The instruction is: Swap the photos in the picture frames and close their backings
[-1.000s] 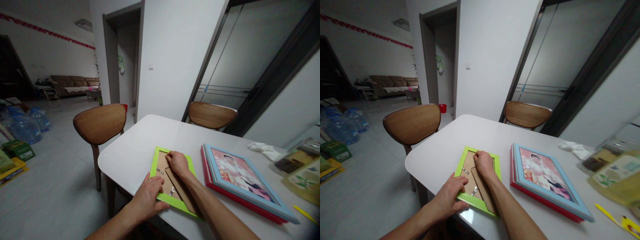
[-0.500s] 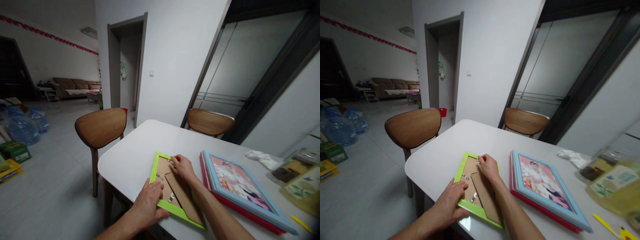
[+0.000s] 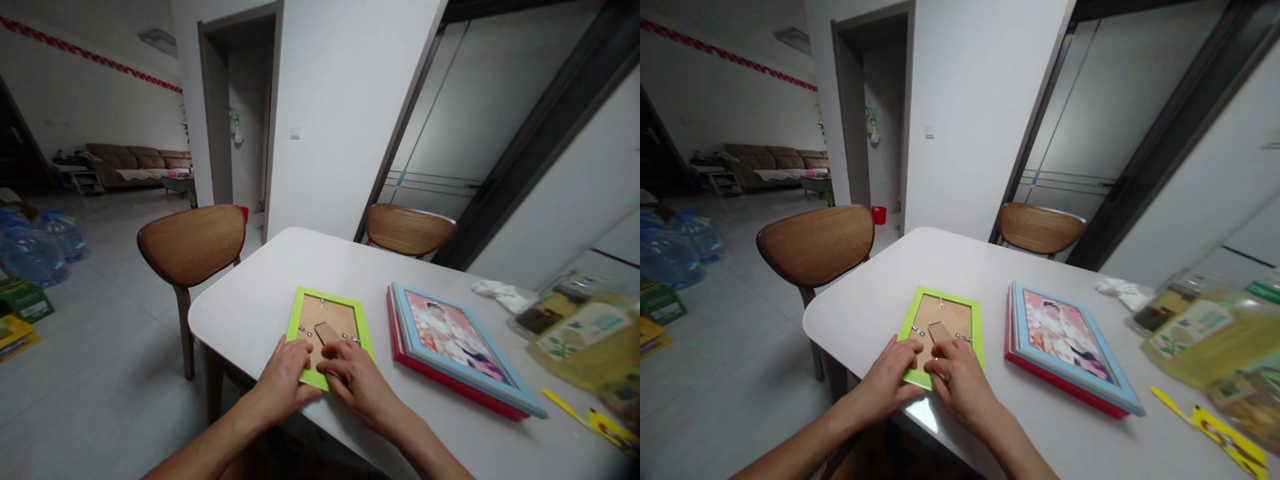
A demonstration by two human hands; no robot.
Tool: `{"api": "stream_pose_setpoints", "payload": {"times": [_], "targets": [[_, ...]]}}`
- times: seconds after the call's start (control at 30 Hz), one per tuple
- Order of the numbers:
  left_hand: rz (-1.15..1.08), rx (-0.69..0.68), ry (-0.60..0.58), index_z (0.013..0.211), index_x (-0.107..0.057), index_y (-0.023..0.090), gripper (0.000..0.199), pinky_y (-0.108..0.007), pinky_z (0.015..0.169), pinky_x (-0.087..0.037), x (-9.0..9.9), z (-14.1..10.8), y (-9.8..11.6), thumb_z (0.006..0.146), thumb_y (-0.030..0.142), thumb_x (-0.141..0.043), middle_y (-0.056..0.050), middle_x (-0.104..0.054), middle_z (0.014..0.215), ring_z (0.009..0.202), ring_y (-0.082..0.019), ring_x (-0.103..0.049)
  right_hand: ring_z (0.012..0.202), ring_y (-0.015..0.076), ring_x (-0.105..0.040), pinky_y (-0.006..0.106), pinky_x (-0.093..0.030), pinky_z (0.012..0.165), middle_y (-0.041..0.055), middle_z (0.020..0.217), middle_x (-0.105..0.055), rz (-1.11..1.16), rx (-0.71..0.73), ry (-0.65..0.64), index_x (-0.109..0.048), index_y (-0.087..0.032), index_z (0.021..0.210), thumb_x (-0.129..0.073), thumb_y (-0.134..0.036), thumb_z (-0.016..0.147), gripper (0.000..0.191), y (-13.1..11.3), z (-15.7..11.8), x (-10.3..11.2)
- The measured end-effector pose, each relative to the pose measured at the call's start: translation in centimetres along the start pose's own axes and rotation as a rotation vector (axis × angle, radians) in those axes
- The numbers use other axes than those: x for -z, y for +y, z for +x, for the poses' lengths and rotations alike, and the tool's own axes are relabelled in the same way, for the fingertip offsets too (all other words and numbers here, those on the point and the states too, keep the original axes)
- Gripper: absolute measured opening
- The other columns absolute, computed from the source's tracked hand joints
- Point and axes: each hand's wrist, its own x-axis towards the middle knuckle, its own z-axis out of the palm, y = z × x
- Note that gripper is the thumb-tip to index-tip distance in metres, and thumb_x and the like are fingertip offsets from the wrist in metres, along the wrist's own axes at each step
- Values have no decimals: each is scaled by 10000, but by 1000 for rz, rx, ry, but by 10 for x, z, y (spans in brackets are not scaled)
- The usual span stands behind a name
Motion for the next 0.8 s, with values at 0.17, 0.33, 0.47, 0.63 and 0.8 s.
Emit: {"api": "stream_pose_setpoints", "payload": {"times": [0.17,0.33,0.47,0.63,0.8], "targets": [[-8,0,-25,800,-479,180,255,-408,985,-191,3,0,1,623,239,-653,-69,-505,1116,1085,-212,-419,971,196,-426,395,-334,860,63,990,-563,-54,118,45,-609,-238,938,-412,-179,772,265,0,-12,-4],[-12,0,-52,790,-481,177,250,-410,990,-182,5,0,2,615,210,-656,-72,-503,1129,1085,-208,-420,1014,193,-431,400,-345,882,60,1041,-538,-26,102,49,-604,-249,944,-419,-194,770,260,5,-20,-3],[-27,16,-48,787,-479,177,238,-415,997,-164,8,1,1,616,198,-642,-75,-502,1121,1093,-204,-413,1024,192,-468,378,-382,875,80,1085,-533,94,-77,224,-586,-233,997,-425,-271,770,281,11,-24,-7],[-107,29,-7,768,-458,192,225,-423,998,-149,15,-2,-2,625,206,-631,-60,-509,1106,1076,-200,-425,1078,219,-439,407,-307,941,89,1149,-504,366,-457,579,-555,-207,1024,-452,-367,724,355,26,-38,-8],[-383,80,141,734,-437,195,168,-390,939,-268,17,-3,7,680,252,-586,-68,-525,1082,1039,-217,-452,1009,212,-505,362,-399,848,81,1151,-518,1135,-723,657,-504,-212,1058,-439,-432,725,404,19,-34,-12]]}}
